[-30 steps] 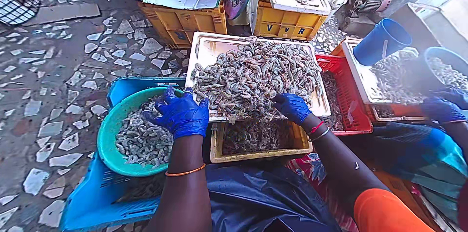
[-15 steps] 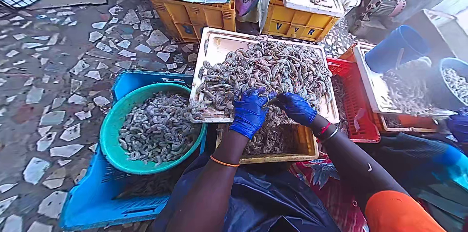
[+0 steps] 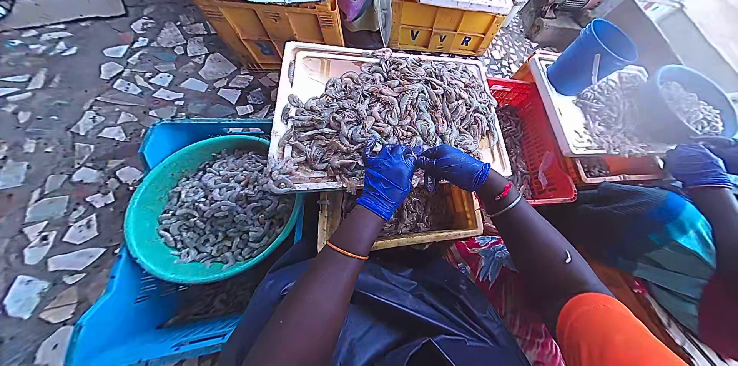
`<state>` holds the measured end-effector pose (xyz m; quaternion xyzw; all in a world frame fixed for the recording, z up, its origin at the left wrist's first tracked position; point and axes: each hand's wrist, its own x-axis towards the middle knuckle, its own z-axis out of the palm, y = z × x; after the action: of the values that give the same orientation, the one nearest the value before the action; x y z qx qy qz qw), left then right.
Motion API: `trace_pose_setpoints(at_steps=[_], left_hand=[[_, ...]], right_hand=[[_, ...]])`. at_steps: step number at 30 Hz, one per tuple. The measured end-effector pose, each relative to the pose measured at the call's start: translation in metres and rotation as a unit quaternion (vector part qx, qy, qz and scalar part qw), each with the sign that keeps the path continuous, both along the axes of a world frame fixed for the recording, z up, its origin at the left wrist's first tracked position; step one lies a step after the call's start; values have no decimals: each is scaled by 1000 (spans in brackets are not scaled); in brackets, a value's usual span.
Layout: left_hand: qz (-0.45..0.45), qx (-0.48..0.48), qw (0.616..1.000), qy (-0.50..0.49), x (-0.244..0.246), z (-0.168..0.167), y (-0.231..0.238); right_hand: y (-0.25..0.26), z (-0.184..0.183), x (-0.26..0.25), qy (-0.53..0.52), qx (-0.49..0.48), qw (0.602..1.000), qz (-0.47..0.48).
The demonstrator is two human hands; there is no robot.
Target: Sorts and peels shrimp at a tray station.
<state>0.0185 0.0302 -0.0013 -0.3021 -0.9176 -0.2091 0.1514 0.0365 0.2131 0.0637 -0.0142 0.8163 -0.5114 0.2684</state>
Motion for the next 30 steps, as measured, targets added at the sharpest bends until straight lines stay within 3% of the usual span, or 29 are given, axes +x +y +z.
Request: trace_pose_setpoints(at_steps=[2,5,9,11,13,16,19,24,30], left_hand=[[11,-15,1000,-1,4,3,2],[43,42,998,-33,6,3,1],[103,185,959,-188,5,18,-4],[132,269,908,-293,3,23,-9],[112,314,891,-308,-1,19,-19],[96,245,945,-193,-3,18,-30],[97,178,972,-120,-3,19,-35],[117,141,969,-168,-1,27,-34],[157,201,941,-224,-4,28,-32]], right_hand=[[-1,2,3,0,4,1000,-5],[-5,7,9,46,66,997,0],[-24,9,0,174,165,970,40],[-27,-1,1,222,116,968,22],[-27,-7,-1,199,61,978,-7],[-30,-10,-1,165,49,984,-45],[-35,-11,-2,187,76,978,-58],[-47,-17,-2,248,115,958,-84],[-53,-25,6,326,77,936,-108]])
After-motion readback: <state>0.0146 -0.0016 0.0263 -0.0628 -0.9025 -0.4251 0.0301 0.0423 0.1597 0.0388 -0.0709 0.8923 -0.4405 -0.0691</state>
